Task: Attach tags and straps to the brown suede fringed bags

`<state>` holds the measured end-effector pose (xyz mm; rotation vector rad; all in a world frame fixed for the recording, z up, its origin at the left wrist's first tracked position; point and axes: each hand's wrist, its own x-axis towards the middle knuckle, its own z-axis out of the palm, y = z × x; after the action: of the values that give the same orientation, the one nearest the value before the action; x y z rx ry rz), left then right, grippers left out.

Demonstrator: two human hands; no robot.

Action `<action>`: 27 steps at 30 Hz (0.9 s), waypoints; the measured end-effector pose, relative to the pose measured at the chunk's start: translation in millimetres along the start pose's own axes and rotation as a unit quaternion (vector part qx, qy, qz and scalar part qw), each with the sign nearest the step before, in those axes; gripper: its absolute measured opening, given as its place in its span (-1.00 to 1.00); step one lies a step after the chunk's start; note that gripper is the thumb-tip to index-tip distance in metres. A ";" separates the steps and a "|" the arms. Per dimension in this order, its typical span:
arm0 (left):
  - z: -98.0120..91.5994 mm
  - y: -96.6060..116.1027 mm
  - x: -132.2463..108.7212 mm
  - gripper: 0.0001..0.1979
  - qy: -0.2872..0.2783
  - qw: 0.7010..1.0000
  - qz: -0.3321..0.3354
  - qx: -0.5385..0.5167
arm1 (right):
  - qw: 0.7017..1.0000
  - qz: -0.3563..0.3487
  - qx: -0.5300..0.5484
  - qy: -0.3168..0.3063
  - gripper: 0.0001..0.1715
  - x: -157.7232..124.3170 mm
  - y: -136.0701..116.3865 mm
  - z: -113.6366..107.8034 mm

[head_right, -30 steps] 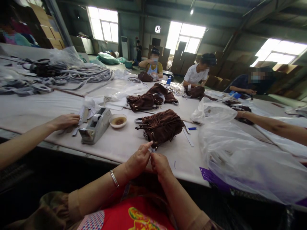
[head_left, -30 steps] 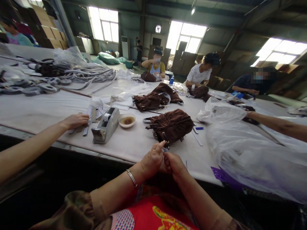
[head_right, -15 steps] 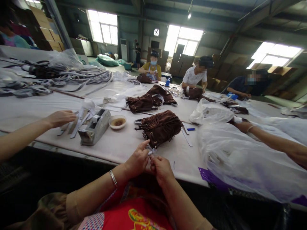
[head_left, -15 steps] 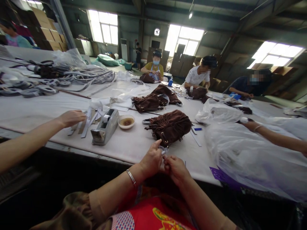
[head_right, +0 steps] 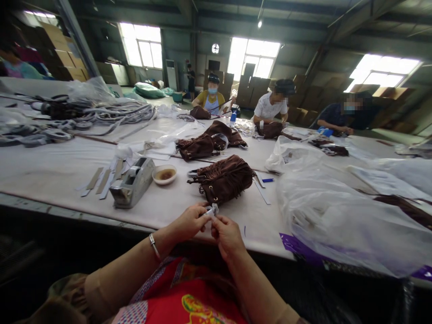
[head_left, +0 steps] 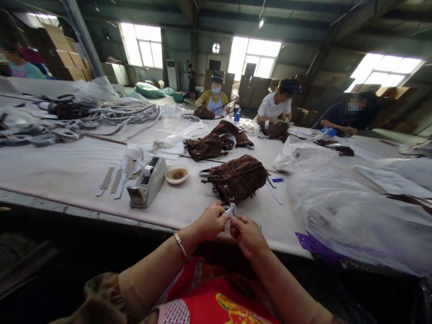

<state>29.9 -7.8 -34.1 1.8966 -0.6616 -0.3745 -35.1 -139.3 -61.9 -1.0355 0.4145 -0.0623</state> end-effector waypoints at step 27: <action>9.8 4.0 -3.8 -0.63 -0.023 0.997 -0.057 -0.044 | 0.996 0.074 -0.038 0.014 -0.56 3.6 -4.9 -6.4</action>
<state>20.5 -14.0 -34.6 1.8509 -0.5612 -0.5137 -33.4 -148.0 -61.6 -1.0768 0.5214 0.0713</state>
